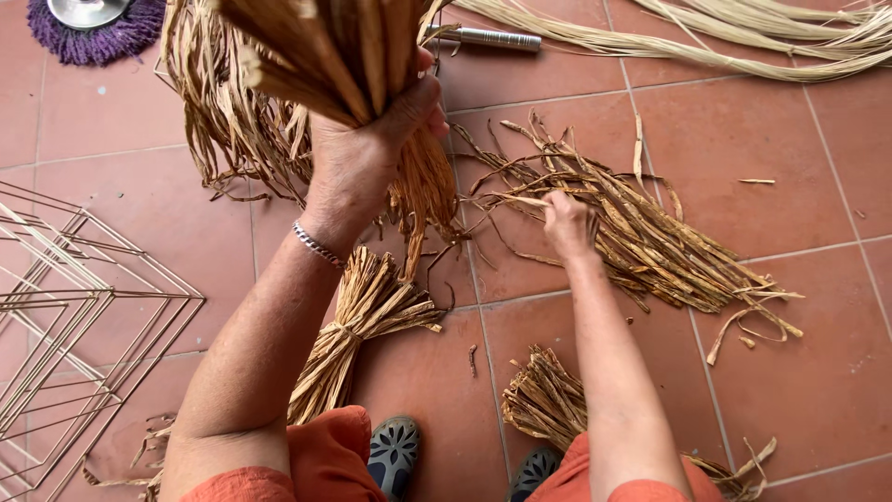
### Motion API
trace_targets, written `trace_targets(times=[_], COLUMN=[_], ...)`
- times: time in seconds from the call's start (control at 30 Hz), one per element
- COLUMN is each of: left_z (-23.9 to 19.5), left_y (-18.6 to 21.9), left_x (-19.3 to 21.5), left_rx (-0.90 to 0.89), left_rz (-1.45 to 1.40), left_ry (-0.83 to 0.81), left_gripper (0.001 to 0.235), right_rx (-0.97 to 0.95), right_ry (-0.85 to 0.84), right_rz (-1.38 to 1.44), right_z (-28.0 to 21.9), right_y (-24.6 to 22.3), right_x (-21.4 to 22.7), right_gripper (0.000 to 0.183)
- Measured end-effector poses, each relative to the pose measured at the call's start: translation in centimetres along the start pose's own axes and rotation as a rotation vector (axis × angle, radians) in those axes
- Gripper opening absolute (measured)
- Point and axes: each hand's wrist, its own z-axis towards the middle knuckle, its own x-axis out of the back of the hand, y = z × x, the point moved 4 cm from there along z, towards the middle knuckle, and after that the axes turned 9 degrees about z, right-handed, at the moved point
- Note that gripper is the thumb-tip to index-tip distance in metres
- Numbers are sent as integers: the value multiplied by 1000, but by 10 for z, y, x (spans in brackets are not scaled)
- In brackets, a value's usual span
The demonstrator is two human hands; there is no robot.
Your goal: The person gathers dried plant strips on a tiled floor, aligns them into bundles, and ties them with thin strips. The person repeats this process to form multiple tied bundles.
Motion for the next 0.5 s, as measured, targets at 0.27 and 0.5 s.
trace_targets(times=[0.27,0.5], left_z=[3,-13], left_y=[-68,-84], left_x=[-54,-127], left_rx=[281,254], left_rz=[-38,40], left_ry=[-283,-480], left_gripper=[16,20], right_rx=[-118,28], right_ry=[-341,-160], right_rz=[325,535], right_z=[3,-29], right_y=[-175,-251], right_x=[157,249], right_gripper=[23,28])
